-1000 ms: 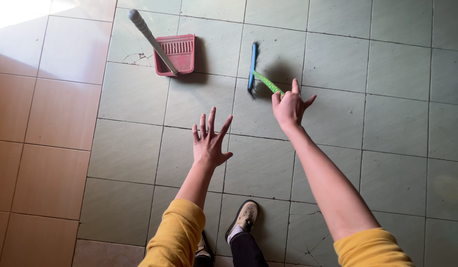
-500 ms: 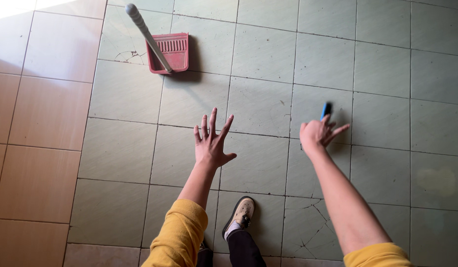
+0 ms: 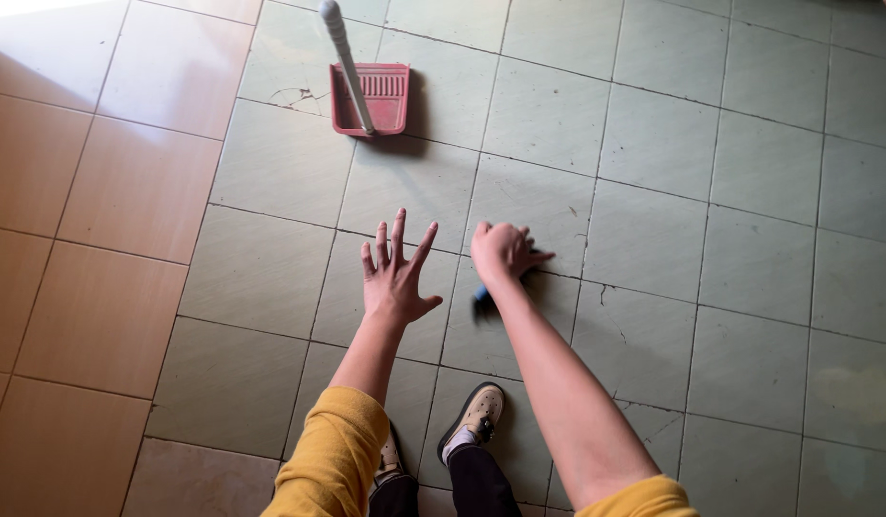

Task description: The person sweeps debris from the floor using a handheld broom and a dustpan, eventually collecting the sweepings into the dustpan.

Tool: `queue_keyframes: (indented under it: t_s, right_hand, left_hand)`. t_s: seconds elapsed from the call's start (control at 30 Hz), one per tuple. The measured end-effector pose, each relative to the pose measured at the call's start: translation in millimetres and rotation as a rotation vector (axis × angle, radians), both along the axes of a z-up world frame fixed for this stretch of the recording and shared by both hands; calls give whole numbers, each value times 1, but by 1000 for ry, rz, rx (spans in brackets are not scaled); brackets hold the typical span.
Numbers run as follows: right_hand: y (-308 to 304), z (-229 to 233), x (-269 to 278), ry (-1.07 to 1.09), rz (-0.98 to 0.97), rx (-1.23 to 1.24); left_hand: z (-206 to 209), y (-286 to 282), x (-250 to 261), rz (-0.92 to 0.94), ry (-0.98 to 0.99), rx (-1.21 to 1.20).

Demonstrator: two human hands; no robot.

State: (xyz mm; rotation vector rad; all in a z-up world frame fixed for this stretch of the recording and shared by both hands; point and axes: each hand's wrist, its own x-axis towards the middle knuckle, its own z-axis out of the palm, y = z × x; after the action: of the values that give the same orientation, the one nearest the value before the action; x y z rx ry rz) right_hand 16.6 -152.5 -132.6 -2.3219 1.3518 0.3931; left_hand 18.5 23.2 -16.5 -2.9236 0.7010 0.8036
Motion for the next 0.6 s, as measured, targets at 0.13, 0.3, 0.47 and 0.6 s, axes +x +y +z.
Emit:
queue_keyframes:
  t_s: [0.13,0.3,0.47,0.6]
  right_hand:
    - [-11,-20,31,-241,68,-190]
    - [-48,-16,14,-403,149,-122]
    - [-82,37,7,-489,477,-380]
    - [-122,80,-1,-346,771,-667]
  left_hand:
    - [5,16,5,29,-12,9]
    - [2,28,6,4,-7,41]
    - [12,6,13,-13,-22,26]
    - [28,-42,24,-40,-65,-57]
